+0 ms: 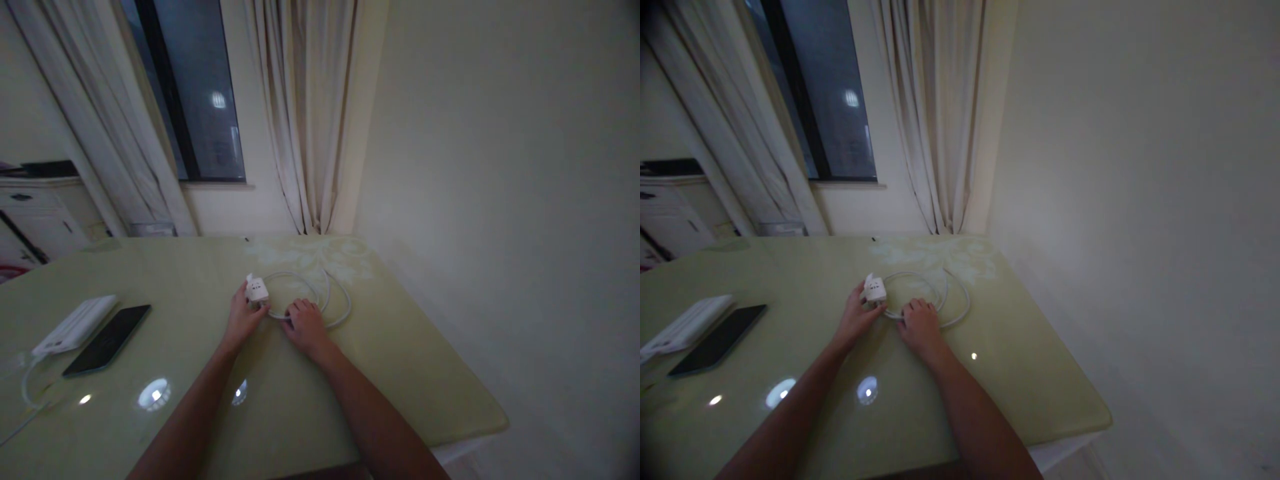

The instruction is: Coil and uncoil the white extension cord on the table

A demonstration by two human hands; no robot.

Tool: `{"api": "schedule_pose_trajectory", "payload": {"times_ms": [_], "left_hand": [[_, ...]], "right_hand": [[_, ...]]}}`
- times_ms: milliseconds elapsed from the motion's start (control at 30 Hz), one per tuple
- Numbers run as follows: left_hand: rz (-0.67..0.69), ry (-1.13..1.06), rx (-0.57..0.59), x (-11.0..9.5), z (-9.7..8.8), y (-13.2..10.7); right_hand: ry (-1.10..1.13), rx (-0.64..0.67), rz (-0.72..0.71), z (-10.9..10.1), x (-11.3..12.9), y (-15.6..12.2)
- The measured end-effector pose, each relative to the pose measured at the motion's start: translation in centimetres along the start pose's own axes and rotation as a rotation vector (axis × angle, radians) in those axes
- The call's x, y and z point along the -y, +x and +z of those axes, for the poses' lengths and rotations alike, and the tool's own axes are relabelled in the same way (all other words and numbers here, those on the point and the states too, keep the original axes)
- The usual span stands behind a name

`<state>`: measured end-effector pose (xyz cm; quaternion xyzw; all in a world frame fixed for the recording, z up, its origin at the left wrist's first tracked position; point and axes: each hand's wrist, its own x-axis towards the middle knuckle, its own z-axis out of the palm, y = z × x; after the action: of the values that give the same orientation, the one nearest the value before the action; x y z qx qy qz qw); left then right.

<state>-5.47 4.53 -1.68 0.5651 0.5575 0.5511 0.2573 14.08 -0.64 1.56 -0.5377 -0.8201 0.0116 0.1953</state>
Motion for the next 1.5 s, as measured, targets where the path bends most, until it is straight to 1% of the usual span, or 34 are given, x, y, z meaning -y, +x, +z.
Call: {"api": "schedule_pose_trajectory", "payload": {"times_ms": [100, 167, 200, 267, 333, 367, 433, 500, 667, 800, 933, 1100, 1367, 1500], "left_hand": [[0.0, -0.155, 0.128, 0.2, 0.9, -0.4], [0.045, -0.173, 0.18, 0.2, 1.4, -0.6], [0.071, -0.144, 0.177, 0.2, 1.5, -0.6], [0.107, -0.028, 0.119, 0.2, 1.5, -0.5], [0.091, 0.064, 0.057, 0.2, 1.3, -0.3], [0.066, 0.068, 0.046, 0.3, 1.1, -0.2], [0.009, 0.0, 0.065, 0.2, 1.0, -0.3], [-0.021, -0.097, 0.099, 0.0, 1.3, -0.5], [-0.057, -0.211, 0.118, -0.9, 2.4, -1.3], [-0.034, -0.24, 0.155, -0.9, 2.3, -1.2], [-0.006, -0.194, 0.145, -0.2, 2.1, -0.9], [0.064, -0.066, 0.132, 0.5, 2.4, -0.9], [0.224, 0.158, 0.129, -0.3, 2.3, -1.5], [0.222, 0.162, 0.139, -0.2, 2.2, -1.4]], "right_hand": [[0.046, -0.014, -0.007, 0.0, 0.2, -0.2], [0.038, -0.013, -0.002, 0.1, 0.3, -0.2], [0.028, -0.008, 0.002, 0.1, 0.2, -0.1], [0.011, 0.005, 0.004, 0.3, 0.2, 0.1], [-0.008, 0.017, 0.019, 0.4, 0.2, 0.3], [-0.017, 0.018, 0.037, 0.5, 0.3, 0.5], [-0.026, 0.015, 0.083, 0.6, 0.4, 0.8], [-0.013, 0.014, 0.106, 0.7, 0.4, 0.9], [0.051, 0.006, 0.05, 0.6, -0.1, 1.0], [0.088, 0.02, 0.044, 0.5, -0.2, 0.9], [0.137, 0.007, 0.085, 0.5, 0.0, 0.8], [0.187, -0.048, 0.054, 0.7, 0.0, 0.6], [0.217, -0.048, 0.039, 0.5, -0.2, 0.4], [0.252, -0.058, 0.022, 0.0, -0.1, 0.2]]}}
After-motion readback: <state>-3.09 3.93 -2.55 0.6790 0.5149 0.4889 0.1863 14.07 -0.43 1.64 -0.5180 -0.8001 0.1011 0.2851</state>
